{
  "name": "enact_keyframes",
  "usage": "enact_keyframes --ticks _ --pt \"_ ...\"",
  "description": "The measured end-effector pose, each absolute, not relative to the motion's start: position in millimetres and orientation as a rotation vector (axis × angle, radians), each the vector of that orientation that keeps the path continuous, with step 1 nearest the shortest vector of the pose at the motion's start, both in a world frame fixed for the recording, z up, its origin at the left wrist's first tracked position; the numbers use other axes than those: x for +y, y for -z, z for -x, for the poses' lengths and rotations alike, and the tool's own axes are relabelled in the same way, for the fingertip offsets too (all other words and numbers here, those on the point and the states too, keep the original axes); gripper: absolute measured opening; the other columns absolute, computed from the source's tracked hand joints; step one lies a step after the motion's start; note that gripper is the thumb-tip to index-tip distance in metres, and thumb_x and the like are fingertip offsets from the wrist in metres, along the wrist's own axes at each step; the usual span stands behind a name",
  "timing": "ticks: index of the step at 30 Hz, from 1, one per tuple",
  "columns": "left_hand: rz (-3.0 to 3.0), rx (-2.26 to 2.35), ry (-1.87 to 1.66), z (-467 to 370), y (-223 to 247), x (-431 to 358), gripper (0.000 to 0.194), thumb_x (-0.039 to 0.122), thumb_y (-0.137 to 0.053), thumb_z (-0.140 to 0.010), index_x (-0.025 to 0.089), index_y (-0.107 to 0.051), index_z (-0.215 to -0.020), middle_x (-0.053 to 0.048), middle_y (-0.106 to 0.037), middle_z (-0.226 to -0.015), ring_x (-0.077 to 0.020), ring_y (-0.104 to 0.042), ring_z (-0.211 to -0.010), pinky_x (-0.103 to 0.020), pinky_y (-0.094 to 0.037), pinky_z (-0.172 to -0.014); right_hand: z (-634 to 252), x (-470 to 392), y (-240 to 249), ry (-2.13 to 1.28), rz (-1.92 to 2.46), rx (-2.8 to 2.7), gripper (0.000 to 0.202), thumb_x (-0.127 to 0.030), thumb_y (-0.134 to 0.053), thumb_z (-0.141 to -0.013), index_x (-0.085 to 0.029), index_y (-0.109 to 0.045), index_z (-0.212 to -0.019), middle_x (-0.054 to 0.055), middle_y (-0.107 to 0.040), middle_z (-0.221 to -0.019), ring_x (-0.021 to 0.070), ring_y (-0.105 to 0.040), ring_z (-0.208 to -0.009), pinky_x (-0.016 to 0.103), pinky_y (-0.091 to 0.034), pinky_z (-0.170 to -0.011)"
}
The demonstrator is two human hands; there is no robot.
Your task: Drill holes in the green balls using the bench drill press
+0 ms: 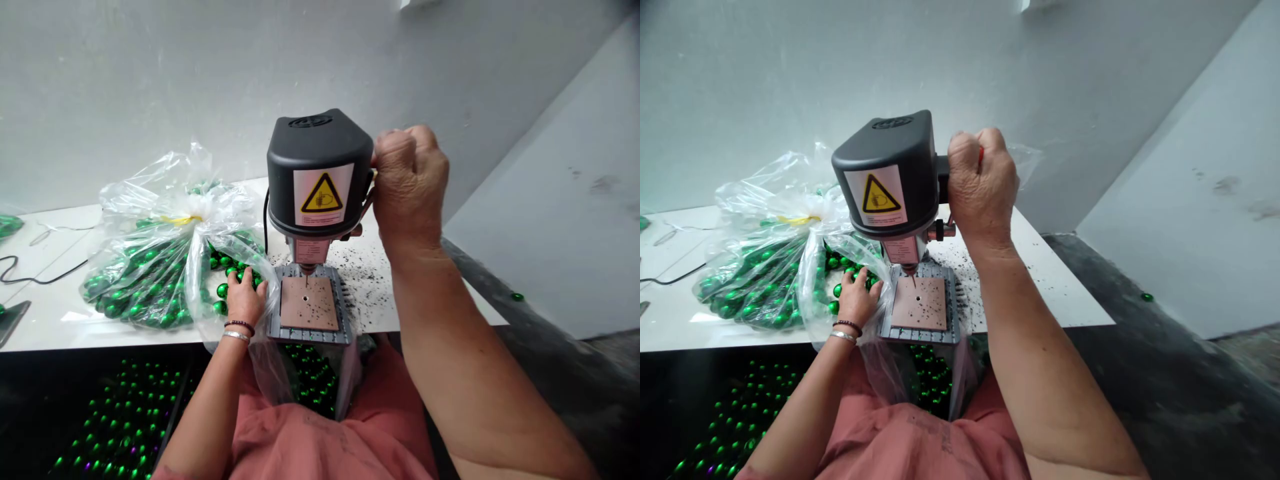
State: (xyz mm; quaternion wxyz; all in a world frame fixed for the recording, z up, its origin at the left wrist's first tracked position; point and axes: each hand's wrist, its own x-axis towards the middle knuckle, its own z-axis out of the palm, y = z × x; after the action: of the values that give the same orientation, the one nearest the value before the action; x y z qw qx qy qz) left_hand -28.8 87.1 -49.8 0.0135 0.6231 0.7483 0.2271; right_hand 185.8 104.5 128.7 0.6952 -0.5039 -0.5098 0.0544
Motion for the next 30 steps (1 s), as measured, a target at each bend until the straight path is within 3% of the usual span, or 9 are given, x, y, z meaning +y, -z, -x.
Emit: enact_keyframes --ticks 3,6,8,11,15,19,22,30 --pt "-1.850 2.232 -0.779 27 47 94 0.048 0.031 -0.058 -0.071 0.014 -0.056 -0.116 -0.019 -0.039 -0.129 -0.0296 -0.045 -0.115 -0.038 -0.039 -0.094 -185 104 -129 -0.127 1.108 -1.134 0.025 -0.034 -0.038 -0.080 -0.018 -0.036 -0.061 -0.005 -0.036 -0.060 0.0056 -0.037 -0.061 0.026 -0.034 -0.064" --pt "-1.681 2.106 -1.021 34 42 101 0.035 0.030 -0.056 -0.072 0.013 -0.064 -0.102 -0.015 -0.055 -0.110 -0.0263 -0.047 -0.112 -0.037 -0.037 -0.096 -185 103 -128 -0.122 1.108 -1.139 0.026 -0.036 -0.038 -0.080 -0.019 -0.034 -0.061 -0.005 -0.036 -0.059 0.0060 -0.035 -0.059 0.026 -0.032 -0.062" --pt "-1.415 1.948 -1.190 40 38 101 0.034 0.031 -0.054 -0.073 0.016 -0.063 -0.103 -0.008 -0.061 -0.094 -0.0221 -0.056 -0.097 -0.035 -0.044 -0.087 -186 105 -127 -0.120 1.097 -1.147 0.027 -0.037 -0.037 -0.080 -0.019 -0.032 -0.061 -0.005 -0.035 -0.059 0.0058 -0.034 -0.058 0.025 -0.031 -0.061" --pt "-0.920 1.646 -1.354 46 30 94 0.041 0.028 -0.056 -0.072 0.020 -0.056 -0.112 -0.003 -0.061 -0.089 -0.0134 -0.060 -0.070 -0.027 -0.049 -0.065 -187 108 -126 -0.110 1.061 -1.151 0.027 -0.037 -0.037 -0.079 -0.020 -0.029 -0.060 -0.005 -0.033 -0.059 0.0055 -0.031 -0.058 0.025 -0.031 -0.061" --pt "-0.594 1.290 -1.483 49 15 80 0.040 0.022 -0.064 -0.067 0.020 -0.056 -0.106 0.000 -0.059 -0.081 -0.0110 -0.061 -0.065 -0.019 -0.047 -0.055 -187 109 -125 -0.114 1.038 -1.148 0.028 -0.038 -0.037 -0.079 -0.020 -0.027 -0.059 -0.005 -0.030 -0.059 0.0055 -0.030 -0.058 0.025 -0.030 -0.061" --pt "-0.410 0.935 -1.399 46 4 68 0.024 0.021 -0.061 -0.069 0.016 -0.058 -0.093 -0.004 -0.061 -0.084 -0.0109 -0.060 -0.067 -0.017 -0.047 -0.053 -187 108 -125 -0.116 1.049 -1.153 0.027 -0.037 -0.037 -0.079 -0.019 -0.031 -0.060 -0.004 -0.032 -0.061 0.0049 -0.032 -0.059 0.025 -0.032 -0.064" --pt "-0.405 0.881 -1.277 37 2 59 0.022 0.020 -0.060 -0.070 0.016 -0.058 -0.092 -0.006 -0.062 -0.089 -0.0094 -0.059 -0.067 -0.016 -0.047 -0.053 -187 108 -125 -0.124 1.036 -1.154 0.026 -0.038 -0.037 -0.080 -0.020 -0.032 -0.062 -0.004 -0.035 -0.062 0.0056 -0.034 -0.060 0.025 -0.032 -0.062" --pt "-1.052 1.326 -0.951 7 9 48 0.044 0.033 -0.067 -0.064 0.015 -0.054 -0.101 -0.003 -0.063 -0.080 -0.0108 -0.058 -0.064 -0.023 -0.046 -0.057 -187 106 -126 -0.104 1.033 -1.157 0.029 -0.041 -0.038 -0.081 -0.021 -0.031 -0.060 -0.004 -0.031 -0.059 0.0088 -0.035 -0.059 0.027 -0.036 -0.066"
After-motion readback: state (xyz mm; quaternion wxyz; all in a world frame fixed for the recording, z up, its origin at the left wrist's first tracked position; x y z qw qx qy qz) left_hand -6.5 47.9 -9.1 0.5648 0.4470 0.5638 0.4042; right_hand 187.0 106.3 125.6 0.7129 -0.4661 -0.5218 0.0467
